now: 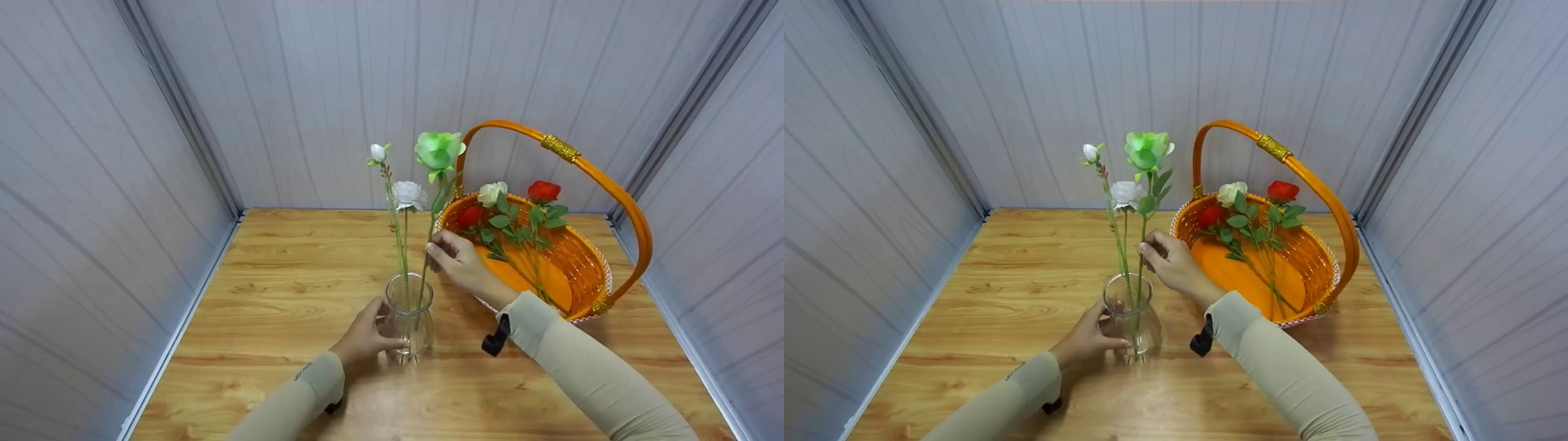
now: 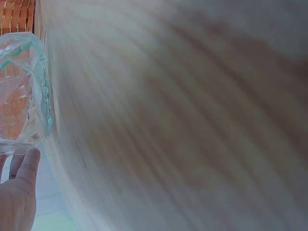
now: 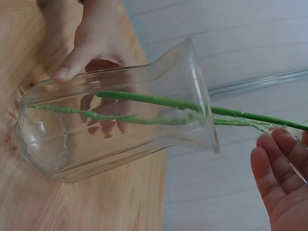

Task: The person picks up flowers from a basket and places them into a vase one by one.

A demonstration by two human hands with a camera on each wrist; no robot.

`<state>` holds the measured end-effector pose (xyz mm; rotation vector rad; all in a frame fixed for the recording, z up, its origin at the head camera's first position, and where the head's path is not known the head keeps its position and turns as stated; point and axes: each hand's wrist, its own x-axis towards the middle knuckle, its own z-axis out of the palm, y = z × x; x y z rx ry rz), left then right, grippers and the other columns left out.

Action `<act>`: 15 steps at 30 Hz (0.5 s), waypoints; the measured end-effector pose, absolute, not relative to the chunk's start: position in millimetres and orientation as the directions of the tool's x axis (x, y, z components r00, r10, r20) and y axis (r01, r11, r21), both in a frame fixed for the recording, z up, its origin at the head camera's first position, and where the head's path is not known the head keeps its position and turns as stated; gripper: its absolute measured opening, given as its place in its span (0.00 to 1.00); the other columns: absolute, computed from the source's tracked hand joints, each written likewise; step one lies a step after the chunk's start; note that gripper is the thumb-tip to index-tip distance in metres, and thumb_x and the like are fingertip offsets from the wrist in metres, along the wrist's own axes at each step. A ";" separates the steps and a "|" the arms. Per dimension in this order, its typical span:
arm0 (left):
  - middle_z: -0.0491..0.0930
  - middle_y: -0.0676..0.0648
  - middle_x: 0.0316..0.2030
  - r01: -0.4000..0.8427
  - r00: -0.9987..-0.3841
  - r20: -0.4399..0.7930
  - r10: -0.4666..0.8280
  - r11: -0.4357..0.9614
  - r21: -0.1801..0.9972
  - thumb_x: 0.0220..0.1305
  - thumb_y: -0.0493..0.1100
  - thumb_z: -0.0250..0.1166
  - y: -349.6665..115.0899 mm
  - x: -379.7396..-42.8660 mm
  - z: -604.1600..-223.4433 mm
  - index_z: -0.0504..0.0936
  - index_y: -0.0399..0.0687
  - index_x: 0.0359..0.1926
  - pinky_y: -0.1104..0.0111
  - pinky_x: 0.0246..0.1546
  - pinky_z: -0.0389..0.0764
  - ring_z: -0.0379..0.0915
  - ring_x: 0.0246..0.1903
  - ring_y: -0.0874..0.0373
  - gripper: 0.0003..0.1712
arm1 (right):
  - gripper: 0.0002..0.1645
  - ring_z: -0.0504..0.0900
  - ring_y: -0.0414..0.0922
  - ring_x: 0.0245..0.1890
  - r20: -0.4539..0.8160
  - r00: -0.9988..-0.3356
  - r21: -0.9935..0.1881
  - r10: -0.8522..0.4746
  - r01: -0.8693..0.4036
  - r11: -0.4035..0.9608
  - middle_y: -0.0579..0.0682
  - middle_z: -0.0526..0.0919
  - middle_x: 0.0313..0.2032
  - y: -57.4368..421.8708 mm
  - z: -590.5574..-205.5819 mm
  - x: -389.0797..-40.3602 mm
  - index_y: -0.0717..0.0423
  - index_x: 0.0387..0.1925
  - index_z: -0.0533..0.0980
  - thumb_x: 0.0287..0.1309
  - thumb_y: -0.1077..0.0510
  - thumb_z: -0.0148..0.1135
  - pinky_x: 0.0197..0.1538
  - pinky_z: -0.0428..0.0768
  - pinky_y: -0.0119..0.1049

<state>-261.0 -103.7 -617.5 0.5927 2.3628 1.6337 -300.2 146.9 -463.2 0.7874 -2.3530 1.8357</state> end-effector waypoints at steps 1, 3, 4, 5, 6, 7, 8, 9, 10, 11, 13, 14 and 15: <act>0.79 0.46 0.66 0.210 -0.897 0.058 0.439 0.307 0.928 0.52 0.49 0.88 -104.0 -261.0 -617.2 0.70 0.49 0.73 0.48 0.80 0.73 0.74 0.70 0.46 0.52 | 0.10 0.81 0.44 0.30 0.353 -0.863 -0.877 -0.362 -0.440 0.195 0.66 0.83 0.33 146.7 -464.8 -299.8 0.68 0.41 0.76 0.82 0.64 0.56 0.36 0.82 0.29; 0.79 0.47 0.66 0.216 -0.896 0.061 0.440 0.310 0.926 0.52 0.50 0.88 -104.4 -261.1 -616.7 0.70 0.50 0.73 0.48 0.79 0.73 0.74 0.70 0.47 0.52 | 0.11 0.78 0.44 0.32 0.358 -0.853 -0.851 -0.380 -0.465 0.243 0.63 0.82 0.33 146.7 -467.8 -299.0 0.67 0.40 0.78 0.82 0.63 0.56 0.38 0.78 0.29; 0.79 0.47 0.66 0.218 -0.896 0.063 0.440 0.311 0.925 0.52 0.50 0.88 -104.6 -261.2 -616.6 0.70 0.50 0.73 0.48 0.79 0.73 0.75 0.70 0.47 0.52 | 0.11 0.76 0.43 0.32 0.358 -0.849 -0.841 -0.390 -0.474 0.261 0.61 0.81 0.33 146.7 -469.5 -299.1 0.66 0.40 0.79 0.82 0.62 0.57 0.39 0.76 0.29; 0.79 0.47 0.65 0.221 -0.894 0.065 0.442 0.311 0.924 0.52 0.50 0.88 -104.8 -261.4 -616.6 0.70 0.50 0.72 0.48 0.79 0.73 0.75 0.69 0.47 0.51 | 0.11 0.75 0.42 0.33 0.357 -0.843 -0.832 -0.401 -0.483 0.274 0.59 0.81 0.33 146.7 -470.3 -298.6 0.65 0.40 0.79 0.82 0.62 0.56 0.39 0.75 0.29; 0.79 0.47 0.65 0.223 -0.894 0.066 0.444 0.312 0.923 0.52 0.50 0.88 -104.8 -261.6 -616.7 0.70 0.50 0.72 0.48 0.79 0.73 0.75 0.69 0.47 0.51 | 0.12 0.74 0.41 0.33 0.351 -0.840 -0.828 -0.413 -0.485 0.283 0.56 0.80 0.32 146.9 -471.5 -298.3 0.65 0.40 0.80 0.82 0.62 0.56 0.39 0.74 0.29; 0.79 0.47 0.65 0.225 -0.893 0.068 0.445 0.311 0.923 0.53 0.50 0.88 -105.0 -261.7 -616.9 0.70 0.50 0.72 0.48 0.79 0.73 0.75 0.69 0.47 0.51 | 0.12 0.73 0.40 0.33 0.346 -0.837 -0.825 -0.424 -0.487 0.287 0.54 0.78 0.31 146.9 -472.6 -298.0 0.65 0.40 0.80 0.82 0.62 0.57 0.39 0.73 0.29; 0.79 0.47 0.65 0.226 -0.892 0.068 0.446 0.310 0.923 0.53 0.50 0.88 -105.0 -261.8 -616.9 0.70 0.50 0.72 0.49 0.79 0.73 0.75 0.69 0.48 0.50 | 0.12 0.71 0.39 0.32 0.342 -0.833 -0.823 -0.434 -0.489 0.290 0.52 0.77 0.30 147.0 -473.7 -297.9 0.64 0.39 0.81 0.81 0.62 0.57 0.38 0.71 0.29; 0.79 0.48 0.65 0.226 -0.892 0.068 0.447 0.310 0.923 0.53 0.50 0.88 -105.0 -261.9 -616.9 0.70 0.50 0.72 0.49 0.79 0.73 0.74 0.69 0.48 0.50 | 0.12 0.70 0.39 0.31 0.338 -0.830 -0.820 -0.443 -0.491 0.295 0.50 0.75 0.29 147.2 -474.6 -297.9 0.64 0.38 0.81 0.81 0.62 0.58 0.38 0.70 0.29; 0.79 0.48 0.65 0.224 -0.891 0.067 0.449 0.307 0.925 0.53 0.50 0.88 -105.0 -261.9 -616.9 0.70 0.51 0.72 0.49 0.79 0.73 0.74 0.69 0.48 0.50 | 0.12 0.70 0.39 0.31 0.330 -0.831 -0.819 -0.448 -0.488 0.303 0.48 0.75 0.29 147.5 -475.7 -298.1 0.64 0.38 0.81 0.81 0.61 0.59 0.37 0.69 0.29; 0.79 0.48 0.65 0.223 -0.890 0.066 0.450 0.305 0.926 0.54 0.50 0.88 -105.0 -261.9 -616.9 0.70 0.51 0.71 0.49 0.79 0.73 0.74 0.69 0.48 0.49 | 0.12 0.70 0.39 0.30 0.323 -0.832 -0.818 -0.451 -0.485 0.309 0.47 0.74 0.29 147.8 -476.3 -297.9 0.63 0.38 0.82 0.80 0.61 0.60 0.36 0.69 0.29; 0.79 0.48 0.65 0.221 -0.889 0.065 0.454 0.299 0.928 0.55 0.49 0.87 -105.0 -261.8 -616.9 0.70 0.52 0.71 0.49 0.79 0.74 0.75 0.69 0.47 0.48 | 0.10 0.71 0.39 0.31 0.309 -0.838 -0.818 -0.449 -0.475 0.324 0.47 0.76 0.29 148.5 -478.1 -298.1 0.62 0.38 0.83 0.78 0.61 0.63 0.36 0.70 0.29; 0.79 0.49 0.64 0.220 -0.887 0.065 0.457 0.295 0.930 0.55 0.48 0.87 -104.9 -261.9 -617.0 0.70 0.52 0.71 0.48 0.79 0.74 0.75 0.69 0.47 0.48 | 0.09 0.72 0.39 0.31 0.302 -0.842 -0.817 -0.447 -0.470 0.333 0.47 0.78 0.30 149.1 -478.8 -298.2 0.62 0.39 0.84 0.77 0.60 0.64 0.36 0.71 0.29; 0.79 0.48 0.64 0.223 -0.885 0.069 0.460 0.290 0.931 0.55 0.47 0.87 -104.8 -261.9 -617.3 0.70 0.51 0.71 0.48 0.79 0.74 0.75 0.68 0.45 0.47 | 0.09 0.73 0.39 0.32 0.294 -0.846 -0.817 -0.444 -0.464 0.342 0.48 0.81 0.32 149.9 -479.5 -298.3 0.62 0.41 0.85 0.77 0.60 0.65 0.37 0.73 0.29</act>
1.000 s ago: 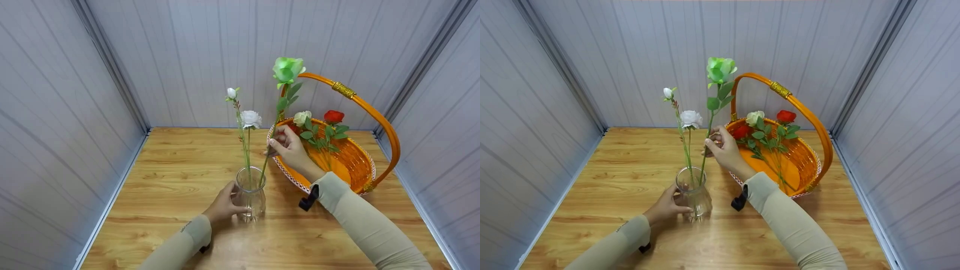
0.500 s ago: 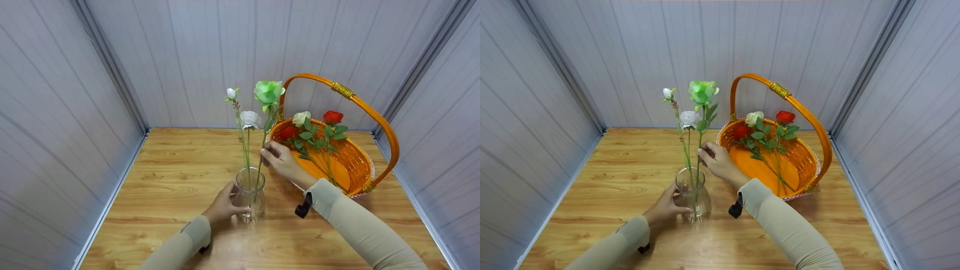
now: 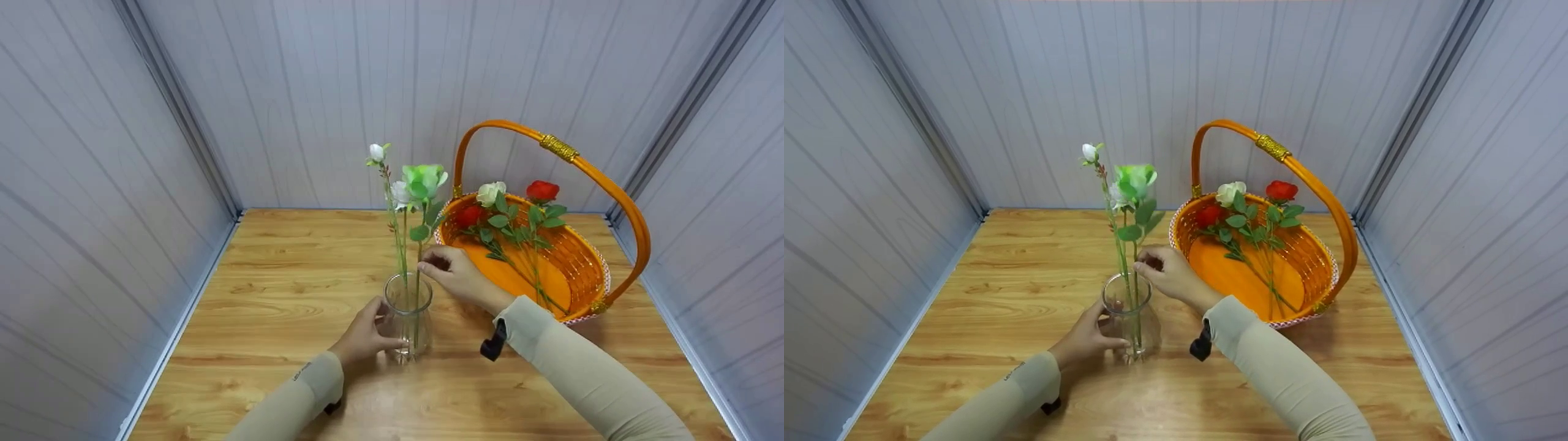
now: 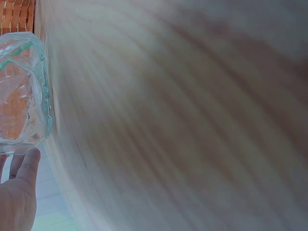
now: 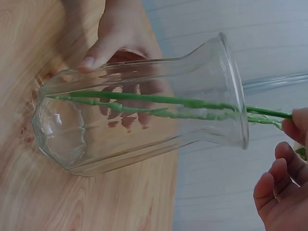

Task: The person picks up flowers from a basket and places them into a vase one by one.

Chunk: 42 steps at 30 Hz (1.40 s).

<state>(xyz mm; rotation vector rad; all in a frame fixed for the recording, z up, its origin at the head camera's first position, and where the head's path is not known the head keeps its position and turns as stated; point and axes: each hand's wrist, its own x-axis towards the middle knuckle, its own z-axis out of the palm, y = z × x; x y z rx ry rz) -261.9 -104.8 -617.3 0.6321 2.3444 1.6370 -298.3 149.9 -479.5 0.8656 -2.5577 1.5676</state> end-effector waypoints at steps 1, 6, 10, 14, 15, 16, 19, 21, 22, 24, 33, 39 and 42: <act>0.79 0.47 0.63 0.227 -0.883 0.074 0.463 0.285 0.931 0.56 0.47 0.87 -104.9 -262.1 -617.6 0.71 0.49 0.71 0.47 0.78 0.74 0.75 0.68 0.44 0.47 | 0.08 0.74 0.39 0.32 0.288 -0.851 -0.818 -0.440 -0.458 0.349 0.49 0.83 0.33 150.5 -479.9 -298.4 0.62 0.42 0.86 0.76 0.60 0.66 0.37 0.75 0.29; 0.79 0.45 0.63 0.234 -0.882 0.082 0.464 0.282 0.931 0.55 0.44 0.87 -105.0 -262.5 -618.8 0.70 0.39 0.71 0.46 0.78 0.74 0.75 0.68 0.41 0.48 | 0.08 0.75 0.40 0.32 0.269 -0.861 -0.813 -0.431 -0.443 0.378 0.53 0.84 0.34 155.6 -481.7 -299.5 0.62 0.44 0.86 0.73 0.59 0.69 0.36 0.76 0.29; 0.79 0.45 0.63 0.225 -0.888 0.077 0.454 0.281 0.933 0.54 0.44 0.87 -104.5 -262.4 -619.5 0.69 0.38 0.71 0.46 0.79 0.73 0.75 0.68 0.40 0.50 | 0.11 0.75 0.40 0.31 0.258 -0.878 -0.812 -0.404 -0.423 0.402 0.51 0.82 0.32 162.6 -483.6 -300.8 0.64 0.45 0.85 0.70 0.58 0.72 0.35 0.76 0.28; 0.79 0.45 0.63 0.226 -0.890 0.079 0.450 0.284 0.932 0.54 0.45 0.88 -104.8 -262.3 -619.9 0.70 0.40 0.71 0.46 0.79 0.73 0.75 0.68 0.40 0.50 | 0.12 0.77 0.40 0.33 0.251 -0.894 -0.818 -0.370 -0.400 0.412 0.51 0.84 0.34 172.1 -486.7 -303.3 0.64 0.47 0.85 0.68 0.59 0.75 0.38 0.78 0.28; 0.79 0.45 0.63 0.224 -0.890 0.076 0.450 0.286 0.932 0.54 0.45 0.88 -104.9 -262.1 -619.9 0.70 0.41 0.71 0.46 0.79 0.73 0.75 0.68 0.40 0.50 | 0.12 0.77 0.40 0.34 0.250 -0.898 -0.820 -0.363 -0.395 0.413 0.52 0.84 0.35 174.5 -487.2 -303.7 0.63 0.47 0.85 0.68 0.59 0.75 0.38 0.78 0.28; 0.79 0.45 0.63 0.221 -0.890 0.073 0.449 0.288 0.932 0.54 0.45 0.88 -105.0 -261.9 -619.4 0.70 0.42 0.71 0.47 0.79 0.73 0.75 0.68 0.41 0.50 | 0.12 0.77 0.40 0.34 0.249 -0.901 -0.822 -0.354 -0.390 0.415 0.52 0.84 0.35 177.1 -488.3 -304.6 0.62 0.47 0.85 0.67 0.59 0.75 0.38 0.78 0.28; 0.79 0.46 0.63 0.216 -0.892 0.067 0.447 0.291 0.932 0.54 0.46 0.88 -104.9 -261.6 -619.0 0.70 0.43 0.71 0.47 0.79 0.73 0.74 0.69 0.41 0.50 | 0.11 0.76 0.39 0.34 0.258 -0.907 -0.825 -0.331 -0.386 0.413 0.54 0.84 0.36 184.8 -490.5 -307.3 0.62 0.46 0.85 0.67 0.60 0.75 0.38 0.77 0.28; 0.79 0.45 0.63 0.224 -0.891 0.076 0.448 0.288 0.931 0.54 0.47 0.88 -104.9 -262.0 -619.5 0.70 0.43 0.70 0.46 0.79 0.73 0.74 0.68 0.41 0.49 | 0.11 0.76 0.40 0.33 0.260 -0.913 -0.821 -0.316 -0.381 0.425 0.55 0.83 0.35 189.7 -491.7 -308.6 0.63 0.46 0.85 0.67 0.60 0.75 0.37 0.76 0.28; 0.79 0.44 0.63 0.227 -0.891 0.080 0.448 0.286 0.931 0.54 0.46 0.88 -104.9 -262.1 -619.9 0.70 0.43 0.70 0.45 0.79 0.73 0.74 0.68 0.40 0.48 | 0.11 0.76 0.40 0.33 0.259 -0.915 -0.821 -0.310 -0.377 0.429 0.54 0.83 0.34 192.3 -492.6 -309.6 0.63 0.46 0.85 0.68 0.60 0.75 0.36 0.76 0.28; 0.79 0.44 0.62 0.232 -0.891 0.085 0.446 0.286 0.930 0.53 0.46 0.88 -104.9 -262.4 -620.6 0.71 0.43 0.68 0.45 0.79 0.74 0.74 0.68 0.40 0.47 | 0.12 0.76 0.41 0.33 0.251 -0.921 -0.820 -0.297 -0.366 0.441 0.54 0.82 0.34 197.5 -492.9 -310.7 0.63 0.46 0.84 0.68 0.59 0.76 0.37 0.76 0.28; 0.78 0.45 0.61 0.238 -0.889 0.082 0.450 0.301 0.924 0.55 0.47 0.87 -105.3 -262.7 -621.1 0.71 0.47 0.64 0.48 0.78 0.74 0.74 0.67 0.47 0.42 | 0.12 0.77 0.44 0.36 0.216 -0.945 -0.826 -0.243 -0.310 0.471 0.51 0.82 0.36 222.4 -495.3 -317.3 0.60 0.49 0.84 0.70 0.58 0.74 0.39 0.77 0.30; 0.77 0.46 0.62 0.233 -0.890 0.081 0.449 0.295 0.926 0.55 0.47 0.87 -105.4 -262.4 -620.2 0.72 0.48 0.65 0.49 0.79 0.74 0.73 0.67 0.48 0.43 | 0.14 0.77 0.45 0.36 0.204 -0.958 -0.831 -0.204 -0.279 0.481 0.53 0.82 0.37 237.3 -496.8 -320.5 0.62 0.51 0.83 0.71 0.58 0.73 0.38 0.77 0.28; 0.77 0.47 0.62 0.229 -0.892 0.076 0.446 0.299 0.927 0.54 0.48 0.88 -105.0 -262.5 -620.1 0.72 0.48 0.64 0.50 0.79 0.74 0.73 0.67 0.49 0.43 | 0.16 0.76 0.45 0.36 0.189 -0.965 -0.834 -0.184 -0.257 0.488 0.53 0.81 0.37 243.8 -497.8 -322.3 0.63 0.53 0.83 0.71 0.57 0.74 0.37 0.77 0.28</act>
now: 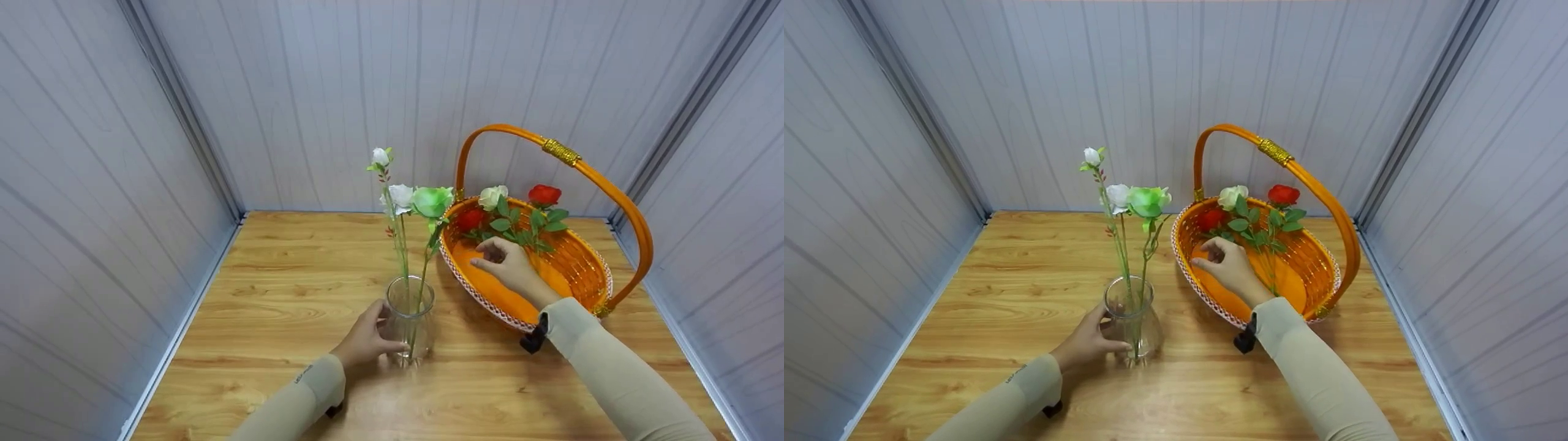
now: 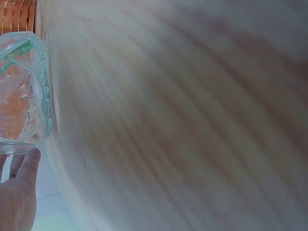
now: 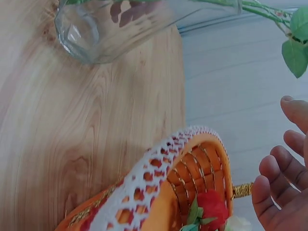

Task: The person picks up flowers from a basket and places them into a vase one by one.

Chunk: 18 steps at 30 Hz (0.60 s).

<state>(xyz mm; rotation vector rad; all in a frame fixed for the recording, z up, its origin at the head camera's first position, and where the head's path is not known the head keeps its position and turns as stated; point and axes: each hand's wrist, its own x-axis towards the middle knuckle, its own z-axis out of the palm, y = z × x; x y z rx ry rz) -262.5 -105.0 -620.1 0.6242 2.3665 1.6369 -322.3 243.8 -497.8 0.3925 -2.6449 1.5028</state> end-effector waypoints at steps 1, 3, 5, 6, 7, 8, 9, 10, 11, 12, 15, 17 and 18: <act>0.77 0.47 0.62 0.228 -0.892 0.076 0.446 0.300 0.926 0.54 0.48 0.88 -105.0 -262.8 -620.3 0.72 0.48 0.64 0.49 0.79 0.74 0.73 0.67 0.48 0.43 | 0.16 0.76 0.45 0.36 0.187 -0.966 -0.835 -0.176 -0.251 0.490 0.53 0.81 0.38 245.9 -498.1 -322.9 0.63 0.53 0.83 0.71 0.57 0.74 0.38 0.77 0.28; 0.78 0.47 0.62 0.226 -0.892 0.074 0.445 0.298 0.927 0.54 0.48 0.88 -105.0 -263.1 -620.3 0.72 0.49 0.64 0.49 0.79 0.74 0.74 0.67 0.48 0.43 | 0.18 0.76 0.45 0.38 0.187 -0.969 -0.837 -0.164 -0.245 0.490 0.53 0.82 0.39 250.8 -499.1 -323.6 0.62 0.54 0.83 0.70 0.56 0.74 0.39 0.77 0.27; 0.78 0.47 0.62 0.225 -0.893 0.075 0.444 0.296 0.928 0.54 0.47 0.88 -105.1 -263.3 -620.5 0.72 0.49 0.64 0.49 0.78 0.75 0.74 0.67 0.48 0.43 | 0.18 0.77 0.45 0.39 0.192 -0.970 -0.837 -0.152 -0.243 0.491 0.54 0.82 0.40 255.5 -500.3 -324.5 0.62 0.53 0.83 0.70 0.55 0.75 0.40 0.78 0.27; 0.78 0.47 0.62 0.225 -0.893 0.075 0.443 0.296 0.928 0.54 0.47 0.88 -105.1 -263.2 -620.5 0.72 0.49 0.64 0.49 0.78 0.75 0.74 0.67 0.48 0.42 | 0.18 0.78 0.45 0.39 0.193 -0.970 -0.837 -0.145 -0.240 0.492 0.54 0.83 0.41 257.9 -501.2 -325.2 0.62 0.53 0.83 0.70 0.55 0.75 0.41 0.79 0.27; 0.78 0.47 0.62 0.226 -0.894 0.077 0.442 0.296 0.928 0.54 0.47 0.88 -105.1 -263.1 -620.3 0.72 0.49 0.64 0.49 0.78 0.75 0.74 0.67 0.48 0.42 | 0.18 0.78 0.45 0.40 0.194 -0.971 -0.839 -0.141 -0.239 0.489 0.55 0.83 0.41 260.1 -502.0 -325.6 0.62 0.53 0.83 0.70 0.55 0.75 0.41 0.79 0.26; 0.78 0.47 0.62 0.226 -0.894 0.076 0.441 0.298 0.927 0.54 0.47 0.88 -105.0 -262.9 -620.0 0.72 0.50 0.64 0.50 0.78 0.75 0.74 0.67 0.48 0.42 | 0.18 0.78 0.44 0.40 0.194 -0.971 -0.840 -0.137 -0.237 0.488 0.55 0.83 0.41 262.2 -502.7 -326.0 0.62 0.53 0.83 0.70 0.56 0.75 0.41 0.79 0.26; 0.78 0.47 0.62 0.225 -0.895 0.075 0.440 0.299 0.927 0.54 0.47 0.88 -104.9 -262.6 -619.7 0.72 0.50 0.63 0.50 0.78 0.75 0.74 0.67 0.49 0.41 | 0.18 0.78 0.44 0.39 0.194 -0.972 -0.841 -0.133 -0.235 0.487 0.55 0.83 0.41 264.3 -503.7 -326.8 0.63 0.53 0.83 0.70 0.56 0.75 0.41 0.80 0.26; 0.78 0.48 0.62 0.224 -0.896 0.075 0.439 0.300 0.927 0.54 0.46 0.88 -104.8 -262.3 -619.3 0.73 0.50 0.63 0.51 0.78 0.75 0.74 0.67 0.49 0.41 | 0.17 0.78 0.44 0.39 0.196 -0.972 -0.840 -0.129 -0.234 0.489 0.55 0.83 0.41 266.3 -504.8 -327.6 0.63 0.53 0.83 0.70 0.56 0.75 0.41 0.80 0.25; 0.78 0.48 0.62 0.223 -0.896 0.074 0.437 0.301 0.927 0.54 0.46 0.88 -104.7 -262.0 -618.9 0.73 0.50 0.62 0.51 0.78 0.75 0.74 0.67 0.49 0.41 | 0.17 0.79 0.44 0.39 0.197 -0.972 -0.839 -0.125 -0.233 0.492 0.55 0.83 0.41 268.2 -505.8 -328.4 0.63 0.53 0.82 0.70 0.57 0.75 0.41 0.80 0.25; 0.78 0.48 0.61 0.222 -0.896 0.073 0.437 0.300 0.928 0.54 0.46 0.87 -104.7 -261.8 -618.7 0.73 0.50 0.62 0.51 0.78 0.75 0.74 0.67 0.50 0.41 | 0.17 0.78 0.43 0.39 0.196 -0.973 -0.840 -0.122 -0.231 0.491 0.55 0.83 0.41 270.1 -506.5 -328.9 0.63 0.53 0.82 0.70 0.57 0.75 0.41 0.80 0.25; 0.78 0.48 0.61 0.221 -0.895 0.072 0.440 0.297 0.929 0.54 0.46 0.87 -105.0 -261.1 -617.4 0.72 0.48 0.64 0.51 0.79 0.75 0.74 0.66 0.49 0.42 | 0.18 0.79 0.43 0.38 0.197 -0.974 -0.836 -0.109 -0.225 0.501 0.54 0.83 0.41 275.3 -506.9 -329.6 0.63 0.54 0.82 0.70 0.56 0.75 0.41 0.80 0.25; 0.78 0.48 0.60 0.220 -0.893 0.070 0.444 0.296 0.929 0.55 0.47 0.87 -105.3 -260.8 -616.5 0.72 0.47 0.65 0.50 0.79 0.74 0.74 0.66 0.49 0.43 | 0.19 0.79 0.42 0.38 0.195 -0.975 -0.838 -0.103 -0.221 0.500 0.54 0.84 0.41 278.1 -506.0 -329.4 0.63 0.54 0.81 0.70 0.55 0.75 0.41 0.80 0.25; 0.78 0.48 0.60 0.220 -0.892 0.069 0.446 0.297 0.929 0.55 0.47 0.87 -105.4 -260.6 -616.1 0.72 0.47 0.66 0.50 0.79 0.74 0.74 0.66 0.49 0.44 | 0.20 0.78 0.42 0.39 0.193 -0.976 -0.840 -0.101 -0.217 0.498 0.54 0.84 0.42 279.6 -505.7 -329.6 0.63 0.54 0.81 0.70 0.55 0.75 0.41 0.80 0.25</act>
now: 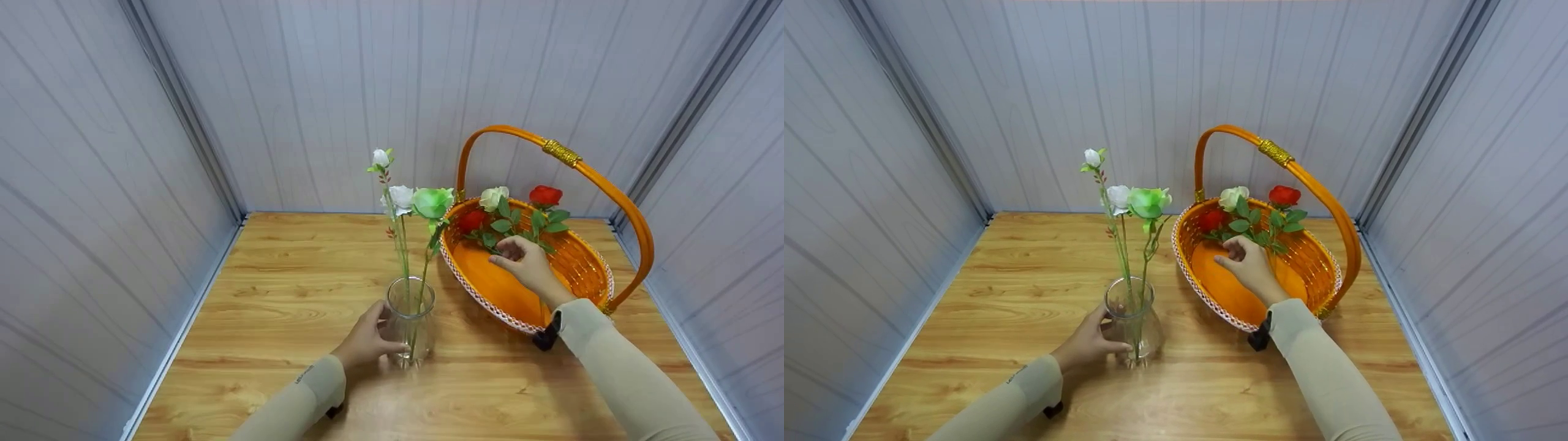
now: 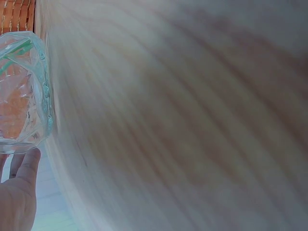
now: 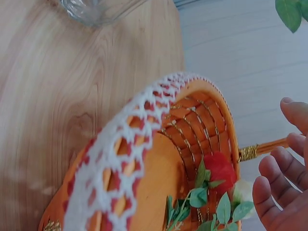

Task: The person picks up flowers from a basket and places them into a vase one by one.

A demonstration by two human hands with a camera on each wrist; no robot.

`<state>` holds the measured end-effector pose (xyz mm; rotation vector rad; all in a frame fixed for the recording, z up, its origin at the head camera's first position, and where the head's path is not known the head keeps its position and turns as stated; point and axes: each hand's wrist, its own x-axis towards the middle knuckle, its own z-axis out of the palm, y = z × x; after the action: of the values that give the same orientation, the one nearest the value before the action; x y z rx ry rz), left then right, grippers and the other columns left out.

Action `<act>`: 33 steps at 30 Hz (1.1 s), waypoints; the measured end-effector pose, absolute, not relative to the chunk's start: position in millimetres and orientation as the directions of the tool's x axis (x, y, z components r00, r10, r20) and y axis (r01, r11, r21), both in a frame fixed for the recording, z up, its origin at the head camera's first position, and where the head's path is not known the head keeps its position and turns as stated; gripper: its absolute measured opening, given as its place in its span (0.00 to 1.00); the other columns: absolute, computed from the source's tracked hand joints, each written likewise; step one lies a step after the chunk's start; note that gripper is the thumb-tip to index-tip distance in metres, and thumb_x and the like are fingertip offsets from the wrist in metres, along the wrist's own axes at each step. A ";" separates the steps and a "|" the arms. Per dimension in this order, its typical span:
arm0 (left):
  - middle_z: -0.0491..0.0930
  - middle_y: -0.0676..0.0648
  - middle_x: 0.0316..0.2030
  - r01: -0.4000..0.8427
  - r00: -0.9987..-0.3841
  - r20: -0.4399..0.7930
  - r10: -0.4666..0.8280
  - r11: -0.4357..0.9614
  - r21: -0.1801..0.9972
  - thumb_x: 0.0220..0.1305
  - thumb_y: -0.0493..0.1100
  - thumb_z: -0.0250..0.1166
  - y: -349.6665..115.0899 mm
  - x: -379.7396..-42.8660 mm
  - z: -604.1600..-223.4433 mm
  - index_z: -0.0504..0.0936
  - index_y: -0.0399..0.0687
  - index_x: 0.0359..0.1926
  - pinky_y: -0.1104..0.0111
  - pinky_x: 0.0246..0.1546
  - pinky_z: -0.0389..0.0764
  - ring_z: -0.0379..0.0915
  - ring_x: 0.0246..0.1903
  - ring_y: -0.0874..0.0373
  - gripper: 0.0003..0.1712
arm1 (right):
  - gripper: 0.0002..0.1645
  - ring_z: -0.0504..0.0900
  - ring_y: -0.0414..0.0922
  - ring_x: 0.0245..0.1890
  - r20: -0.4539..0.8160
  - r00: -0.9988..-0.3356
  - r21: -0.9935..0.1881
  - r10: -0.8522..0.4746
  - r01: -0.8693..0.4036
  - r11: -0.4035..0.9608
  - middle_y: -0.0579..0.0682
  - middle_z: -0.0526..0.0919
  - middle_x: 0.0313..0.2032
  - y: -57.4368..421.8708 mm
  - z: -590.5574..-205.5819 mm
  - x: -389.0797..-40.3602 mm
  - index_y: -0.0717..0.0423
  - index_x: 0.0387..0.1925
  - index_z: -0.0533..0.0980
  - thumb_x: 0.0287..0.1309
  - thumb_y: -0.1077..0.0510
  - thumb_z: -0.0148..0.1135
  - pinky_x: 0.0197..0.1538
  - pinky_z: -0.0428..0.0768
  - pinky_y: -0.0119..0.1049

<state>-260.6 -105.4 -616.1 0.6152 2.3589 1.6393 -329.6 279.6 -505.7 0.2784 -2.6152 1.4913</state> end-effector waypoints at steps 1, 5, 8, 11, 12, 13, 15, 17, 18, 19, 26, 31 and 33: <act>0.78 0.48 0.60 0.219 -0.892 0.067 0.448 0.296 0.930 0.55 0.47 0.87 -105.6 -260.3 -615.8 0.72 0.46 0.67 0.50 0.79 0.74 0.74 0.66 0.49 0.44 | 0.20 0.78 0.42 0.39 0.189 -0.977 -0.842 -0.097 -0.212 0.496 0.54 0.84 0.42 281.4 -505.9 -329.7 0.63 0.54 0.81 0.70 0.54 0.75 0.42 0.80 0.25; 0.78 0.48 0.61 0.215 -0.890 0.062 0.451 0.298 0.930 0.56 0.47 0.87 -105.9 -260.3 -616.4 0.72 0.46 0.67 0.49 0.79 0.74 0.74 0.66 0.50 0.44 | 0.20 0.79 0.42 0.40 0.177 -0.982 -0.855 -0.068 -0.188 0.484 0.54 0.84 0.44 288.1 -508.1 -331.3 0.63 0.55 0.81 0.71 0.54 0.74 0.42 0.81 0.25; 0.78 0.48 0.62 0.215 -0.890 0.059 0.452 0.303 0.929 0.57 0.48 0.86 -105.8 -261.2 -618.0 0.71 0.47 0.69 0.49 0.79 0.73 0.73 0.67 0.49 0.44 | 0.21 0.80 0.43 0.41 0.175 -0.984 -0.854 -0.043 -0.174 0.490 0.54 0.83 0.44 293.4 -509.7 -331.6 0.63 0.57 0.80 0.72 0.54 0.73 0.43 0.82 0.26; 0.78 0.49 0.63 0.213 -0.891 0.052 0.452 0.312 0.926 0.58 0.49 0.86 -105.9 -261.8 -618.9 0.71 0.47 0.70 0.49 0.80 0.73 0.73 0.68 0.49 0.45 | 0.22 0.79 0.42 0.42 0.172 -0.985 -0.854 -0.019 -0.159 0.496 0.54 0.82 0.45 298.2 -511.1 -332.4 0.63 0.59 0.80 0.72 0.53 0.73 0.44 0.82 0.25; 0.78 0.49 0.64 0.210 -0.891 0.049 0.451 0.314 0.926 0.57 0.49 0.86 -106.0 -262.0 -619.0 0.71 0.48 0.70 0.49 0.80 0.73 0.73 0.68 0.49 0.46 | 0.23 0.79 0.42 0.43 0.169 -0.985 -0.853 -0.011 -0.153 0.498 0.53 0.82 0.45 299.7 -511.5 -332.7 0.63 0.59 0.80 0.73 0.52 0.72 0.45 0.81 0.25; 0.78 0.49 0.64 0.209 -0.892 0.047 0.450 0.317 0.925 0.57 0.49 0.86 -105.9 -262.0 -619.0 0.71 0.48 0.70 0.49 0.80 0.73 0.73 0.68 0.49 0.46 | 0.23 0.79 0.42 0.43 0.167 -0.986 -0.855 -0.003 -0.146 0.497 0.53 0.82 0.45 301.2 -511.9 -333.2 0.63 0.59 0.79 0.73 0.52 0.73 0.45 0.81 0.25; 0.78 0.49 0.64 0.207 -0.893 0.045 0.449 0.318 0.925 0.57 0.50 0.86 -105.9 -262.2 -619.1 0.71 0.50 0.70 0.49 0.79 0.73 0.74 0.68 0.49 0.46 | 0.25 0.78 0.42 0.43 0.162 -0.987 -0.856 0.013 -0.134 0.499 0.52 0.82 0.45 304.1 -512.8 -334.0 0.64 0.60 0.79 0.73 0.51 0.72 0.45 0.80 0.25; 0.78 0.49 0.64 0.205 -0.893 0.046 0.447 0.315 0.927 0.57 0.50 0.86 -105.8 -262.2 -619.2 0.71 0.51 0.70 0.49 0.79 0.73 0.74 0.68 0.49 0.46 | 0.26 0.78 0.41 0.43 0.157 -0.987 -0.855 0.031 -0.121 0.504 0.52 0.81 0.45 306.8 -513.9 -334.4 0.64 0.61 0.78 0.73 0.51 0.73 0.45 0.79 0.25; 0.78 0.49 0.64 0.204 -0.893 0.045 0.447 0.314 0.927 0.57 0.50 0.86 -105.7 -262.1 -619.1 0.71 0.51 0.70 0.49 0.79 0.73 0.74 0.68 0.49 0.46 | 0.27 0.78 0.41 0.43 0.153 -0.988 -0.853 0.039 -0.112 0.509 0.51 0.81 0.45 308.4 -514.6 -334.4 0.65 0.61 0.78 0.73 0.50 0.72 0.46 0.79 0.24; 0.78 0.49 0.64 0.206 -0.893 0.047 0.448 0.313 0.927 0.57 0.50 0.86 -105.6 -262.2 -619.1 0.71 0.50 0.71 0.49 0.79 0.73 0.74 0.68 0.49 0.46 | 0.28 0.77 0.41 0.43 0.147 -0.988 -0.852 0.047 -0.103 0.513 0.51 0.80 0.45 309.7 -515.0 -334.5 0.65 0.61 0.77 0.73 0.50 0.72 0.46 0.79 0.24; 0.78 0.48 0.64 0.220 -0.889 0.060 0.454 0.309 0.925 0.57 0.49 0.86 -105.6 -262.9 -618.0 0.70 0.44 0.72 0.48 0.79 0.73 0.74 0.68 0.48 0.48 | 0.36 0.76 0.43 0.48 0.089 -0.992 -0.866 0.094 -0.031 0.500 0.59 0.78 0.53 319.3 -521.2 -333.8 0.66 0.68 0.71 0.73 0.46 0.71 0.50 0.78 0.26; 0.77 0.46 0.63 0.240 -0.887 0.072 0.457 0.321 0.916 0.55 0.48 0.87 -105.7 -262.9 -617.4 0.70 0.41 0.70 0.50 0.78 0.75 0.74 0.67 0.48 0.48 | 0.39 0.76 0.49 0.54 0.058 -0.991 -0.873 0.124 0.010 0.488 0.66 0.75 0.61 324.3 -527.7 -332.2 0.66 0.72 0.67 0.74 0.47 0.70 0.59 0.79 0.36; 0.78 0.46 0.63 0.240 -0.888 0.071 0.454 0.327 0.914 0.55 0.48 0.87 -105.8 -262.5 -617.4 0.70 0.42 0.70 0.51 0.78 0.75 0.74 0.67 0.48 0.48 | 0.40 0.77 0.52 0.57 0.046 -0.990 -0.878 0.131 0.023 0.478 0.68 0.74 0.63 326.1 -530.8 -332.1 0.67 0.73 0.66 0.74 0.47 0.70 0.62 0.79 0.42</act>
<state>-262.5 -105.8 -617.4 0.6351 2.3913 1.5940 -332.1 326.1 -530.8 -0.1359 -2.6082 1.5464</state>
